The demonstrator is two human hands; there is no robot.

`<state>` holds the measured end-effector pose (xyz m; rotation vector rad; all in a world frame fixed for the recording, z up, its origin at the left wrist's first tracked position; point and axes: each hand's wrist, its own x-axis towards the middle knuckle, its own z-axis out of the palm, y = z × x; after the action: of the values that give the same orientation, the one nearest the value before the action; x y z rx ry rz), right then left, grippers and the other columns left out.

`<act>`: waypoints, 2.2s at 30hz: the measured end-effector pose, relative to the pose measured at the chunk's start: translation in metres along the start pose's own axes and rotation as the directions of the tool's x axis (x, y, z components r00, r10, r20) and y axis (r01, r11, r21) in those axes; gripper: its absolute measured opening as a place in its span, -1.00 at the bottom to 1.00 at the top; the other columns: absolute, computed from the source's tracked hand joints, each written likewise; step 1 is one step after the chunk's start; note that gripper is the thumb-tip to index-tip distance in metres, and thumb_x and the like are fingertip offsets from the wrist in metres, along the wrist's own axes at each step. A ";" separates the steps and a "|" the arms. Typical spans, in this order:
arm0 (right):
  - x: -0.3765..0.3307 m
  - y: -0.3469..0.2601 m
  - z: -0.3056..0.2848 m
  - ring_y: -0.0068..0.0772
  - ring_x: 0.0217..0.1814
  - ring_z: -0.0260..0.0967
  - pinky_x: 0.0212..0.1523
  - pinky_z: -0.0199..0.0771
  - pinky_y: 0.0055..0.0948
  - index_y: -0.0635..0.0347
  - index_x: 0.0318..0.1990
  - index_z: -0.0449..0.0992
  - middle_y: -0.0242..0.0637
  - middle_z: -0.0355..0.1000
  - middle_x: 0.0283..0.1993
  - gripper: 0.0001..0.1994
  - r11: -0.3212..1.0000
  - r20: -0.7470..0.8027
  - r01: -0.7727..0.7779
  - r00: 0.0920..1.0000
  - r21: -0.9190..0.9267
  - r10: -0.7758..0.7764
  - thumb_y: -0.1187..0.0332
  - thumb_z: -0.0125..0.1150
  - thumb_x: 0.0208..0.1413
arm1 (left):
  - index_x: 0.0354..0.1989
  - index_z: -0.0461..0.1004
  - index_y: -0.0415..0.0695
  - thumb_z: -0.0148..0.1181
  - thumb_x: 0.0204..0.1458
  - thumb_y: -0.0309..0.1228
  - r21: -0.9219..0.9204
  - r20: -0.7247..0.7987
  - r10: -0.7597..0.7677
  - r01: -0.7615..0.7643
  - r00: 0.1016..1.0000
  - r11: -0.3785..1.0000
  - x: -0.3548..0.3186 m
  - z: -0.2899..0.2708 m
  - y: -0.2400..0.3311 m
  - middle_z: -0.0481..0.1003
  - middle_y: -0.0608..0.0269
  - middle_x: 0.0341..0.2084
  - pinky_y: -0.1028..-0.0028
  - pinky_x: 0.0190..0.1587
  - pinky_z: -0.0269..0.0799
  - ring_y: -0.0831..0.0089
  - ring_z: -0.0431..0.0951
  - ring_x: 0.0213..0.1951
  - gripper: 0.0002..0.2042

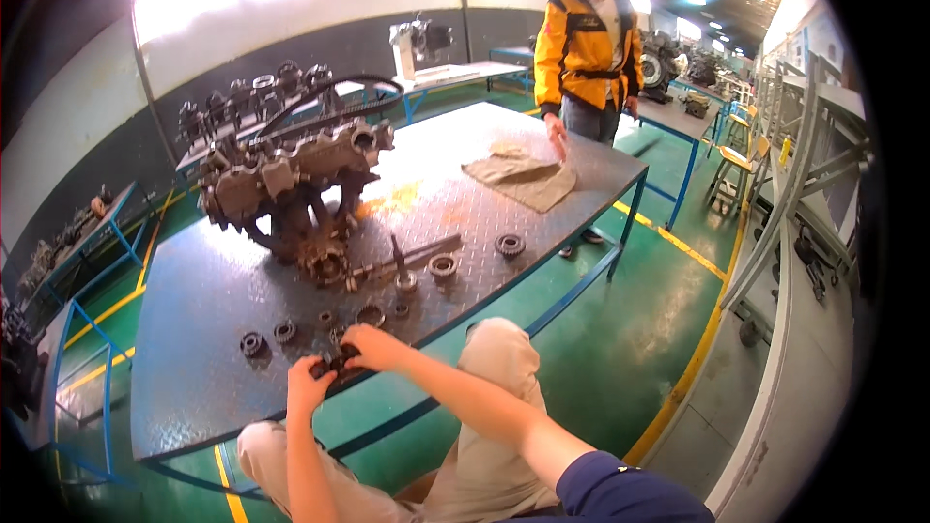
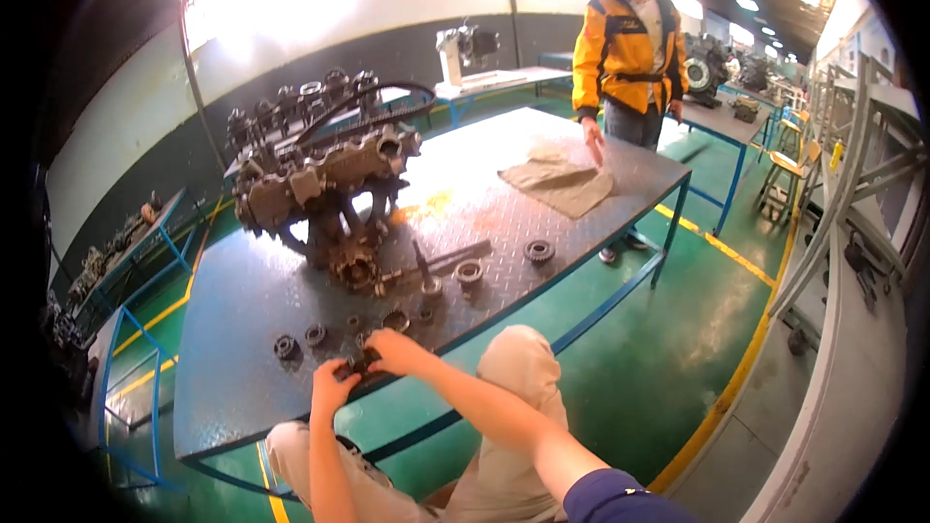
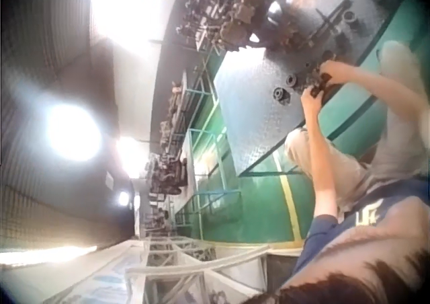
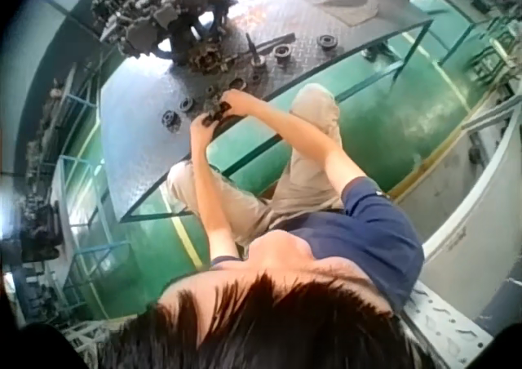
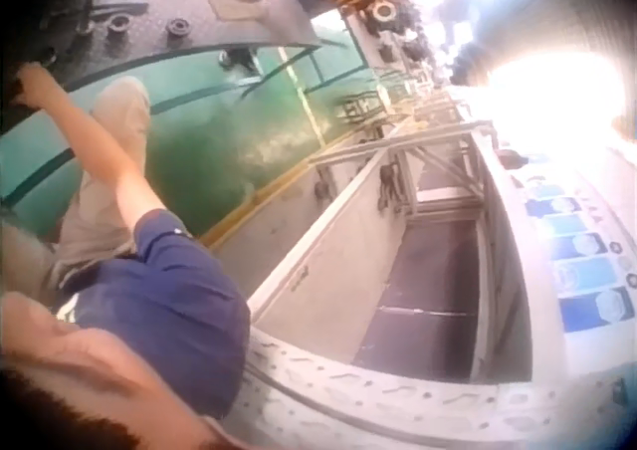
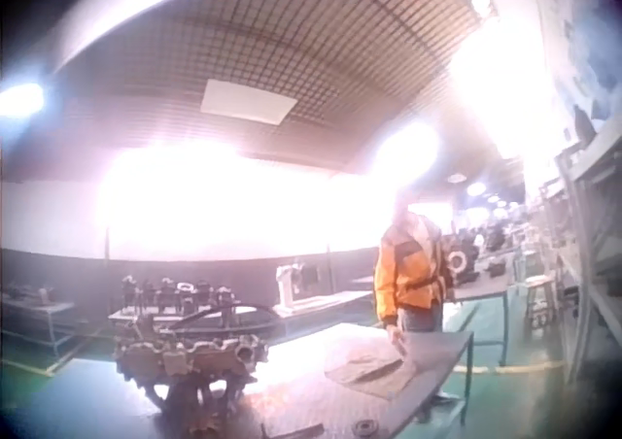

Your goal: The person assembles transmission gear components by aligning and fitting gears and synchronizer parts together by hand on a workbench.

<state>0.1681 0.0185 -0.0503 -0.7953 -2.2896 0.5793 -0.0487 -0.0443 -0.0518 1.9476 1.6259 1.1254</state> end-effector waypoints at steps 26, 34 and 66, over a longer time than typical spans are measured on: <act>-0.001 -0.010 -0.004 0.00 0.09 0.29 0.16 0.31 -0.16 0.27 0.01 0.48 -0.12 0.40 0.00 -0.55 1.000 -0.111 0.012 0.994 0.002 -0.012 0.26 0.41 -0.03 | -0.15 0.55 -0.32 0.41 -0.21 -0.56 0.011 -0.027 0.116 -0.115 0.993 0.993 0.004 0.007 0.026 0.56 -0.01 -0.34 0.34 -0.19 0.44 0.22 0.52 -0.36 -0.64; -0.005 -0.007 -0.005 0.06 0.11 0.29 0.16 0.31 -0.14 0.27 0.05 0.49 -0.05 0.40 0.04 -0.50 0.996 0.019 -0.083 0.996 -0.039 0.084 0.30 0.45 -0.09 | -0.22 0.57 -0.32 0.49 -0.30 -0.51 0.059 -0.011 -0.013 0.014 1.000 0.998 0.003 -0.005 0.024 0.56 -0.02 -0.36 0.30 -0.20 0.46 0.16 0.54 -0.33 -0.62; 0.003 -0.016 -0.002 -0.03 0.10 0.27 0.15 0.30 -0.19 0.27 -0.01 0.47 -0.16 0.37 -0.03 -0.63 0.991 -0.108 0.104 0.988 -0.082 -0.113 0.27 0.30 0.08 | -0.09 0.55 -0.25 0.33 -0.09 -0.55 0.050 -0.072 0.199 -0.195 0.977 0.979 0.007 0.008 0.031 0.56 0.02 -0.24 0.31 -0.17 0.45 0.17 0.54 -0.31 -0.68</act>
<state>0.1611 0.0098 -0.0386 -0.7152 -2.2463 0.3906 -0.0222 -0.0446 -0.0323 2.1570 1.5325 1.2632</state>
